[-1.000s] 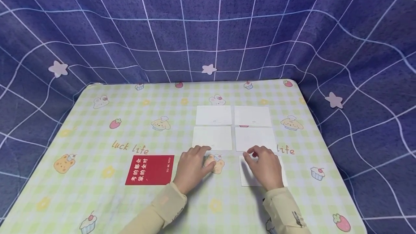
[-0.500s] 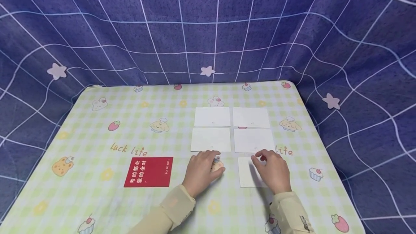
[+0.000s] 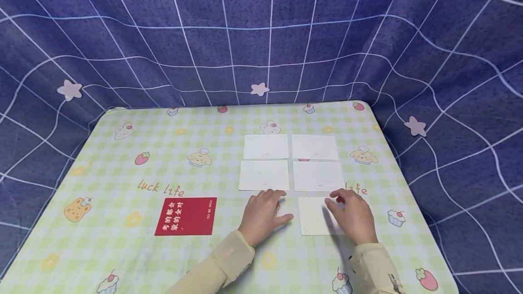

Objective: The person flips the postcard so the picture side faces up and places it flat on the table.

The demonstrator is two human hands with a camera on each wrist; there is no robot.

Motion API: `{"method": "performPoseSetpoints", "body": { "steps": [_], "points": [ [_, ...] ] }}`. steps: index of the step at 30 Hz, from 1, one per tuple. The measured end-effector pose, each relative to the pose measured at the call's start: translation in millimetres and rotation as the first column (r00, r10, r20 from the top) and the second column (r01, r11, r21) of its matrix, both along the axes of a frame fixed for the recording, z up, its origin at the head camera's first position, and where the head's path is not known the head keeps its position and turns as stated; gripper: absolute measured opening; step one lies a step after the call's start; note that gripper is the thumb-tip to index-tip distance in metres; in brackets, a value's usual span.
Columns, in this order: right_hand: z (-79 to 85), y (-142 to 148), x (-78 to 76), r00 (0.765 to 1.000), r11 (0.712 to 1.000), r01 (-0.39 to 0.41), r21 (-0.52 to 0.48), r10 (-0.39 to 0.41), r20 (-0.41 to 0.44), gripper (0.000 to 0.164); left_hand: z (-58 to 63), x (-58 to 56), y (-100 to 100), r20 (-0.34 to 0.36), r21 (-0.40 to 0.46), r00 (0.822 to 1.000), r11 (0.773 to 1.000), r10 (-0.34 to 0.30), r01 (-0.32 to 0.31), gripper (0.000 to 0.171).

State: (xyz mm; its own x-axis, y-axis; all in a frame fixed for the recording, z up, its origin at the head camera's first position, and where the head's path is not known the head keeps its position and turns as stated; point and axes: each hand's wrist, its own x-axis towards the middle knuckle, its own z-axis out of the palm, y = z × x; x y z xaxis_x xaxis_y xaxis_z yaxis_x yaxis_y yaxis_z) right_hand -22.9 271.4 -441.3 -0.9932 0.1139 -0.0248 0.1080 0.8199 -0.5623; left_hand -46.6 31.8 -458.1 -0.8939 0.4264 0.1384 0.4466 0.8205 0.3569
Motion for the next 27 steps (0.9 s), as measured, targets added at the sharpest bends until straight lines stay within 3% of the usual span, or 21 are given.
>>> {"method": "performPoseSetpoints", "body": {
  "steps": [9, 27],
  "points": [
    [-2.0, 13.1, 3.1, 1.0, 1.0, -0.004, 0.007, 0.004, 0.018, 0.03, -1.7, -1.2, 9.2, 0.041, -0.037, 0.999, 0.999, -0.027, 0.029, 0.06],
    [2.3, 32.2, 0.6, 0.982, 0.995, -0.084, 0.055, 0.074, 0.174, 0.056, -7.8, -5.0, 28.5, 0.074, -0.115, 0.995, 0.991, -0.062, 0.07, 0.071]
  ]
}}
